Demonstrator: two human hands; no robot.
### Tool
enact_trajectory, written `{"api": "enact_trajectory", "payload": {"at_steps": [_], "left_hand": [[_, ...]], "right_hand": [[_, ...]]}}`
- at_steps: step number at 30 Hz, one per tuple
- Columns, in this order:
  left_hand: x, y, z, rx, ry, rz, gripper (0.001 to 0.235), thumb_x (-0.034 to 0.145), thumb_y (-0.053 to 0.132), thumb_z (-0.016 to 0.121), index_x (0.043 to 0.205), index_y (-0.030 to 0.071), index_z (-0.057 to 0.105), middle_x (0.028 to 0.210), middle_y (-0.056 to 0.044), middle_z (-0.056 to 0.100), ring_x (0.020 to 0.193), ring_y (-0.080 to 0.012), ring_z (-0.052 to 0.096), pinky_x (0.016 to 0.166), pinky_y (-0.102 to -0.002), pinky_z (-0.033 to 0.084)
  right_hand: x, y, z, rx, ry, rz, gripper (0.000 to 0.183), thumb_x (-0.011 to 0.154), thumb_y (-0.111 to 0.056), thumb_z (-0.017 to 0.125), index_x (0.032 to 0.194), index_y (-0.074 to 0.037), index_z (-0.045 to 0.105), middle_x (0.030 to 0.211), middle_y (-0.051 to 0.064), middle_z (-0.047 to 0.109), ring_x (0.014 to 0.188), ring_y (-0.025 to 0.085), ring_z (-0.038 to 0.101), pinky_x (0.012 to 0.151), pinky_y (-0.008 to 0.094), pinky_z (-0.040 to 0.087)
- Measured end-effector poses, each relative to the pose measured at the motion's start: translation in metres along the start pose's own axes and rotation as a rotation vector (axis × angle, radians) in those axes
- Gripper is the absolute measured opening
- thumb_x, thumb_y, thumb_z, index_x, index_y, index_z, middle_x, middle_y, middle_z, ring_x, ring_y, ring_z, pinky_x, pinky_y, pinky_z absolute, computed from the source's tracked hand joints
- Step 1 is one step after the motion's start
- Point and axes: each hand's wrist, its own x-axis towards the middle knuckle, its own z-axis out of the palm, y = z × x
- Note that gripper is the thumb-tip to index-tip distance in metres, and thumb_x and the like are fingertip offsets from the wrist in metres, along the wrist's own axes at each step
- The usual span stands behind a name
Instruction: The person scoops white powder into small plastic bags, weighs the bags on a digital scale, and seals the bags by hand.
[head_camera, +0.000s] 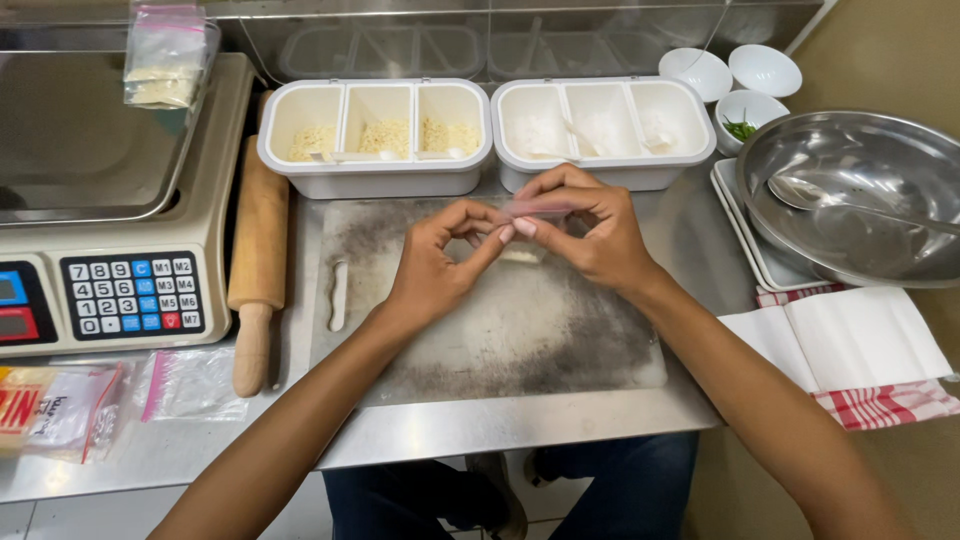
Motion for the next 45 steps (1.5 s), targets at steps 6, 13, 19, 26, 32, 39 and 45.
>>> {"api": "enact_trajectory", "payload": {"at_steps": [6, 13, 19, 26, 32, 39, 45], "left_hand": [[0.006, 0.001, -0.004, 0.003, 0.118, 0.033, 0.014, 0.092, 0.018, 0.081, 0.106, 0.017, 0.076, 0.094, -0.001, 0.08, 0.089, -0.0086, 0.071, 0.087, -0.025, 0.054], [0.007, -0.003, -0.006, -0.084, 0.174, 0.02, 0.014, 0.092, 0.019, 0.08, 0.105, 0.015, 0.077, 0.091, 0.0, 0.077, 0.091, -0.007, 0.065, 0.086, -0.027, 0.052], [0.008, 0.004, -0.011, -0.247, 0.196, 0.005, 0.014, 0.098, 0.014, 0.074, 0.11, 0.008, 0.074, 0.087, -0.008, 0.078, 0.081, -0.0118, 0.074, 0.082, -0.029, 0.058], [0.017, 0.046, -0.08, -0.275, 0.39, 0.085, 0.015, 0.102, 0.014, 0.07, 0.115, 0.008, 0.073, 0.092, -0.005, 0.076, 0.076, -0.0069, 0.069, 0.075, -0.026, 0.06], [0.056, 0.028, -0.225, 0.115, 0.626, 0.052, 0.007, 0.093, 0.011, 0.071, 0.091, 0.014, 0.077, 0.069, 0.004, 0.066, 0.065, -0.003, 0.056, 0.06, -0.02, 0.05], [0.085, -0.035, -0.325, 0.116, 0.587, -0.307, 0.039, 0.102, 0.017, 0.066, 0.064, 0.017, 0.058, 0.059, 0.005, 0.052, 0.062, -0.0119, 0.075, 0.056, -0.021, 0.038], [0.105, -0.045, -0.307, 0.031, 0.68, -0.493, 0.007, 0.09, 0.004, 0.061, 0.092, 0.01, 0.064, 0.089, -0.01, 0.084, 0.06, -0.0123, 0.075, 0.049, -0.027, 0.056]], "right_hand": [[-0.002, 0.005, 0.002, 0.083, -0.104, 0.173, 0.034, 0.085, -0.005, 0.082, 0.119, 0.002, 0.075, 0.108, 0.014, 0.077, 0.098, 0.015, 0.064, 0.08, 0.032, 0.057], [-0.009, 0.0, 0.021, 0.146, -0.097, 0.319, 0.01, 0.088, -0.002, 0.079, 0.097, 0.002, 0.079, 0.084, 0.011, 0.079, 0.082, 0.013, 0.069, 0.071, 0.03, 0.06], [-0.018, 0.02, 0.02, 0.123, -0.151, 0.337, 0.016, 0.085, -0.007, 0.084, 0.095, 0.003, 0.079, 0.073, 0.013, 0.077, 0.067, 0.014, 0.072, 0.062, 0.027, 0.059], [-0.02, 0.022, 0.022, 0.055, -0.269, 0.327, 0.02, 0.085, -0.007, 0.081, 0.103, 0.001, 0.082, 0.074, 0.014, 0.082, 0.065, 0.013, 0.074, 0.06, 0.025, 0.057], [-0.019, 0.029, 0.021, 0.023, -0.278, 0.407, 0.019, 0.084, -0.007, 0.08, 0.101, 0.002, 0.085, 0.072, 0.016, 0.085, 0.061, 0.015, 0.073, 0.058, 0.025, 0.054], [-0.014, 0.026, 0.021, -0.1, -0.289, 0.526, 0.024, 0.082, -0.016, 0.082, 0.099, -0.002, 0.09, 0.07, 0.013, 0.086, 0.069, 0.019, 0.082, 0.063, 0.027, 0.057], [-0.015, 0.033, 0.019, -0.078, -0.295, 0.522, 0.022, 0.084, -0.015, 0.08, 0.101, -0.002, 0.087, 0.08, 0.013, 0.088, 0.074, 0.018, 0.083, 0.067, 0.027, 0.062]]}}
